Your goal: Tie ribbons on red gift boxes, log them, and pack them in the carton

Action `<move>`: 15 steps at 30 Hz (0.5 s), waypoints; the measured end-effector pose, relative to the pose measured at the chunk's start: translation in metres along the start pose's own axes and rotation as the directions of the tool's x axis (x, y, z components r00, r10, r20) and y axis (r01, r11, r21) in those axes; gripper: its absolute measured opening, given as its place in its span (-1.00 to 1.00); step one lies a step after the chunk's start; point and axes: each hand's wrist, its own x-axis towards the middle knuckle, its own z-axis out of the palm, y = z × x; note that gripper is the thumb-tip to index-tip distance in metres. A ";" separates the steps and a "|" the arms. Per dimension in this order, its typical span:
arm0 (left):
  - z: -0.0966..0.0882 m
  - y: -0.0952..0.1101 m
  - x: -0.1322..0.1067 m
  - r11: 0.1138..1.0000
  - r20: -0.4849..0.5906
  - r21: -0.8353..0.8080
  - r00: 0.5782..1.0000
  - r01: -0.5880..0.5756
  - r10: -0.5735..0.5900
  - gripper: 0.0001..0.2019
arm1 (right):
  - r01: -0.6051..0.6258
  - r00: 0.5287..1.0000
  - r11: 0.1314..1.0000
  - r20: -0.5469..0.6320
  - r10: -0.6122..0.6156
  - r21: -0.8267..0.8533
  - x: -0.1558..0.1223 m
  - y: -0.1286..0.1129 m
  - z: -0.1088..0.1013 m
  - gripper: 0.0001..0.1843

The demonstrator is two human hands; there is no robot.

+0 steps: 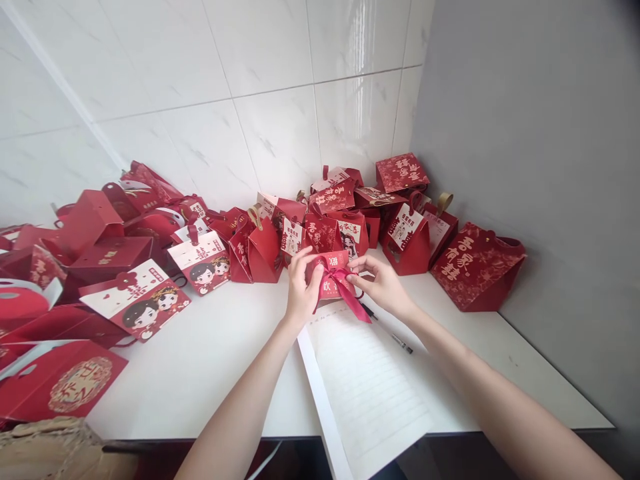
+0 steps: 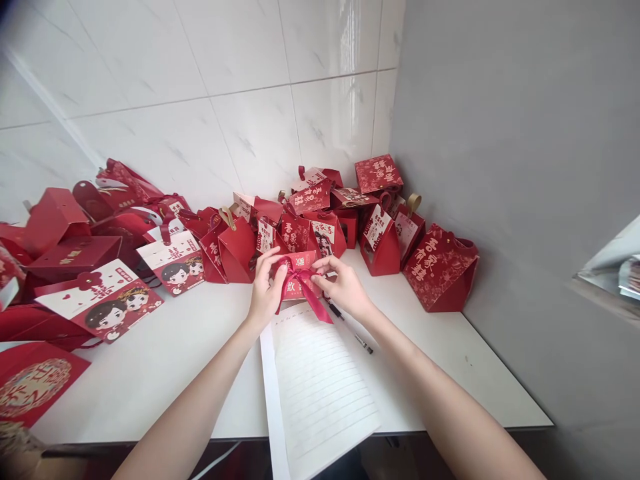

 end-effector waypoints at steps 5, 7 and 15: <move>0.007 0.001 -0.012 0.998 -0.139 -0.041 0.989 0.051 -0.056 -0.87 | -0.145 0.989 0.976 0.025 0.143 0.161 0.002 0.001 -0.001 -0.62; 0.010 0.002 -0.016 0.996 -0.172 -0.063 0.983 0.056 -0.066 -0.84 | -0.207 0.978 0.953 0.034 0.204 0.223 0.002 0.001 -0.002 -0.61; 0.011 0.001 -0.017 0.979 -0.162 -0.132 0.971 0.157 -0.177 -0.72 | -0.311 0.947 0.923 0.160 0.280 0.225 0.003 0.001 -0.010 -0.61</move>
